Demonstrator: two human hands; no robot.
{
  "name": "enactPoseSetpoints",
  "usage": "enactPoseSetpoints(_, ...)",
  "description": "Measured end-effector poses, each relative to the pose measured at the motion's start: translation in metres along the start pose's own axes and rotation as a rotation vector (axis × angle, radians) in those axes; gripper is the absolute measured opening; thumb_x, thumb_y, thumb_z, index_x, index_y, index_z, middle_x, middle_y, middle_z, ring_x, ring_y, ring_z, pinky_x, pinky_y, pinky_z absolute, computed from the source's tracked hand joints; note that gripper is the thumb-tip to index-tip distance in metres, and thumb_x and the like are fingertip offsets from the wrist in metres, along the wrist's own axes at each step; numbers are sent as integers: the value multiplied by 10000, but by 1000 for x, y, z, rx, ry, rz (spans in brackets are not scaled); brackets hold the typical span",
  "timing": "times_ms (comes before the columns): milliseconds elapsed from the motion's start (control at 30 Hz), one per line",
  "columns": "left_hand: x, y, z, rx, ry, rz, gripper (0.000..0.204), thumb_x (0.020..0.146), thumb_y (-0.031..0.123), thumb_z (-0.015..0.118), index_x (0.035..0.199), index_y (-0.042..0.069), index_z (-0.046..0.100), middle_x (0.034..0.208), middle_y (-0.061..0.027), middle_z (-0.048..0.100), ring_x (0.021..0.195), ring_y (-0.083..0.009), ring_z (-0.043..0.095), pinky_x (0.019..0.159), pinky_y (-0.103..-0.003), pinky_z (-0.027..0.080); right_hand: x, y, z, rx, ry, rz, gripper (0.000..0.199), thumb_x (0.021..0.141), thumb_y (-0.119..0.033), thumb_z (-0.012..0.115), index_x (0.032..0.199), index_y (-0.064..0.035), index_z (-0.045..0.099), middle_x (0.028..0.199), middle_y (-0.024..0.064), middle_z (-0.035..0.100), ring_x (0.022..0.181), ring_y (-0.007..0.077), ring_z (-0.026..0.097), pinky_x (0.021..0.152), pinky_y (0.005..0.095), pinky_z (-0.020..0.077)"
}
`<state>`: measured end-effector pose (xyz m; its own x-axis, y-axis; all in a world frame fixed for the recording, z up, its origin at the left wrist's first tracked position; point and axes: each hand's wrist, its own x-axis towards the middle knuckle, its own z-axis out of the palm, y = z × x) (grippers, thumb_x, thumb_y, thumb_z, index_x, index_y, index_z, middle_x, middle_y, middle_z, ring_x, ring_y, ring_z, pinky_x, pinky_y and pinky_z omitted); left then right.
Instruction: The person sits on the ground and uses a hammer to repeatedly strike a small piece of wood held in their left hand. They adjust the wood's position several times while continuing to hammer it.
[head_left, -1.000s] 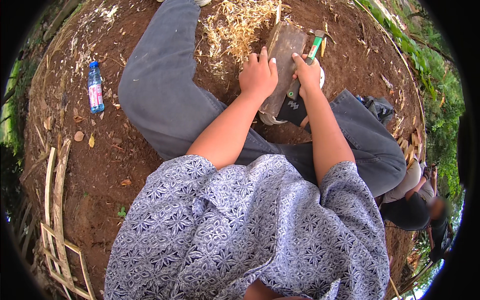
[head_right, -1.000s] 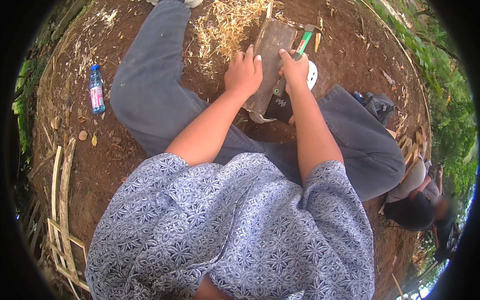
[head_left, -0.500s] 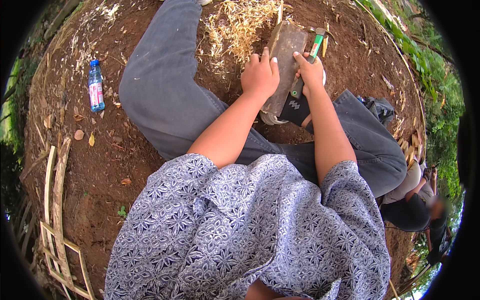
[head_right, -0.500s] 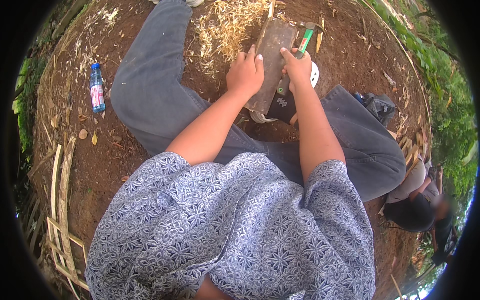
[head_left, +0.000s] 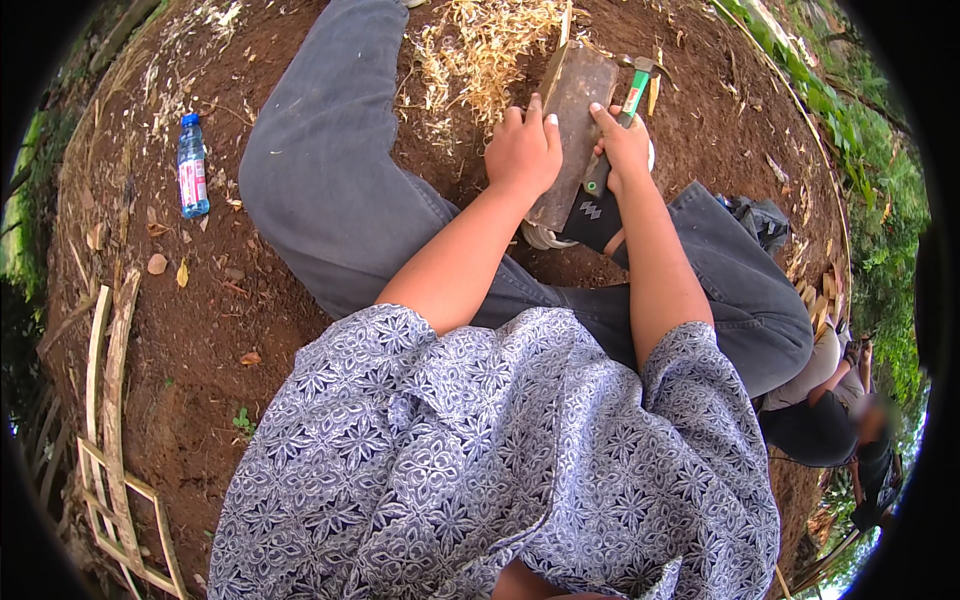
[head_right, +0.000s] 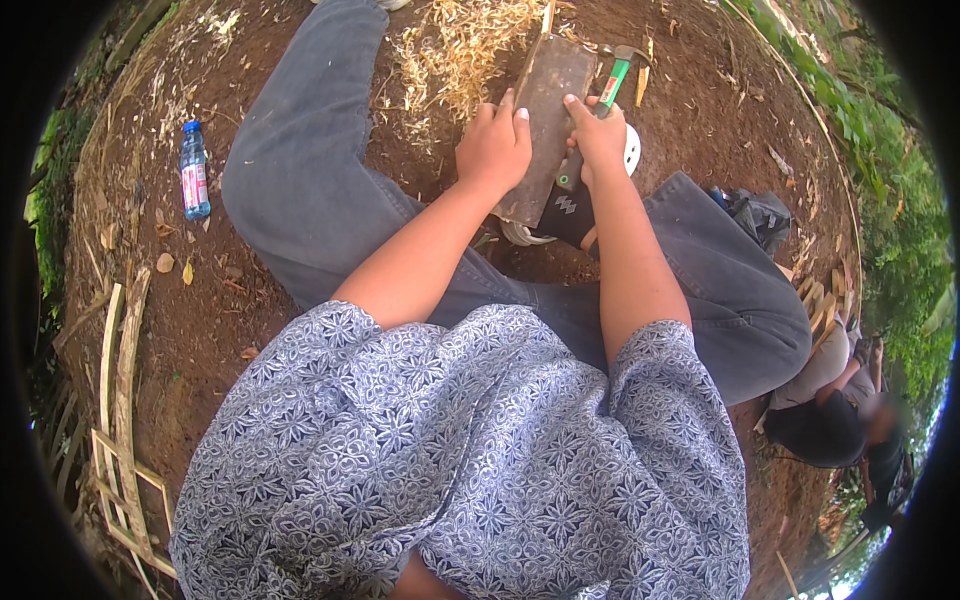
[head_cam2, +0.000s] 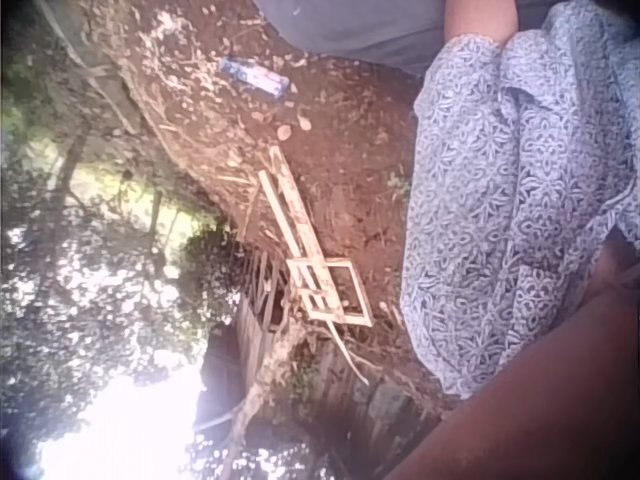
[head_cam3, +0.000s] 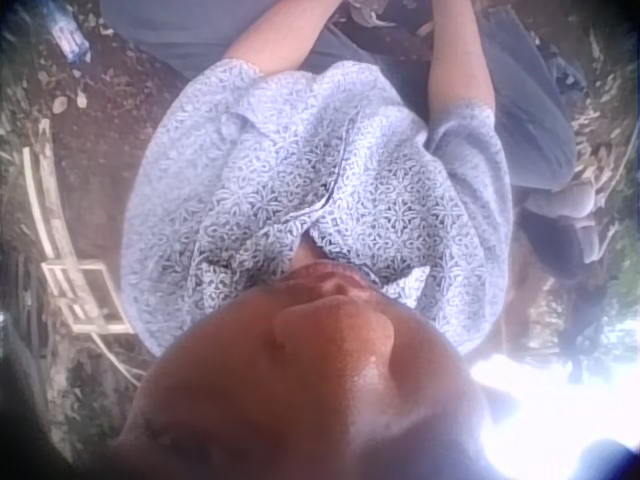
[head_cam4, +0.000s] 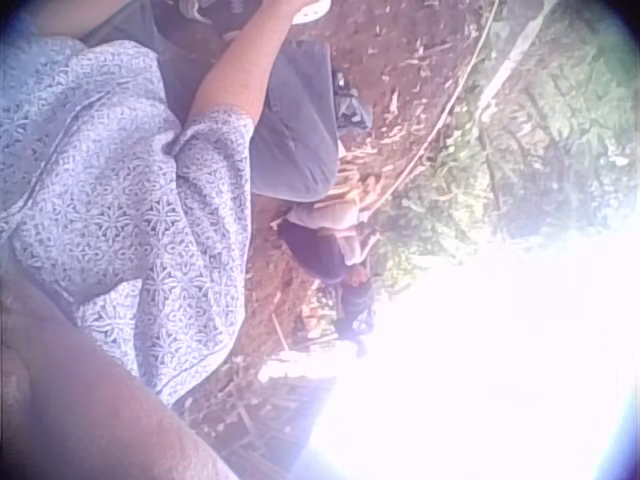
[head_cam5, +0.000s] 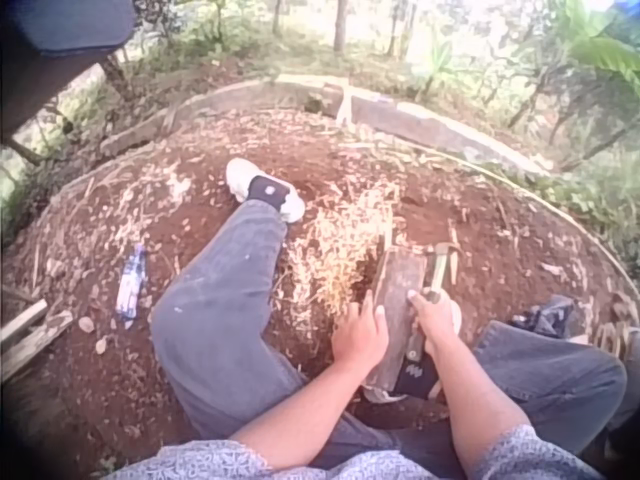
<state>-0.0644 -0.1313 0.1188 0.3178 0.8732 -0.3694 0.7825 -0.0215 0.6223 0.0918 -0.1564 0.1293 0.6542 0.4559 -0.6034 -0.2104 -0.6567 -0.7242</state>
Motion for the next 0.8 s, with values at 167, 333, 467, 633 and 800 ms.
enactPoseSetpoints(167, 0, 1, -2, -4, -24, -6, 529, 1071, 397, 418, 1506, 114, 522, 1237, -165, 602, 1130, -371, 623, 941, -505, 540, 0, 0, -1, 15, -13, 2, 417, 878, -190, 846, 1108, -60, 523, 891, 50, 610, 591, 104, 535, 508, 274, 469)
enactPoseSetpoints(333, 0, 1, -3, -20, -44, -32, 525, 1084, 398, 376, 1521, 138, 505, 1290, -171, 604, 1176, -389, 614, 1002, -525, 510, -1, -1, 1, 5, -10, 4, 406, 880, -194, 846, 1091, -69, 522, 874, 41, 602, 589, 99, 530, 504, 267, 465)
enactPoseSetpoints(467, 1, -2, 1, -26, -12, -15, 517, 1068, 379, 433, 1505, 118, 525, 1230, -159, 596, 1128, -360, 622, 935, -487, 546, 0, 1, 1, -1, -9, 2, 411, 881, -196, 847, 1094, -62, 522, 858, 39, 599, 578, 97, 522, 498, 267, 460)
enactPoseSetpoints(633, 1, -2, 1, -73, -30, -38, 502, 1070, 363, 430, 1512, 146, 525, 1236, -153, 595, 1148, -352, 610, 974, -481, 522, -3, 1, 1, -9, -2, -45, 316, 942, -230, 773, 1073, -38, 558, 805, 45, 596, 567, 116, 551, 492, 286, 467)
enactPoseSetpoints(800, 1, 1, 2, -78, -25, -27, 497, 1071, 358, 426, 1509, 148, 531, 1244, -151, 595, 1154, -363, 603, 978, -487, 516, -14, -5, -13, -261, 285, -357, 249, 1020, -250, 637, 1111, -19, 650, 772, 65, 653, 687, 148, 644, 653, 310, 518)
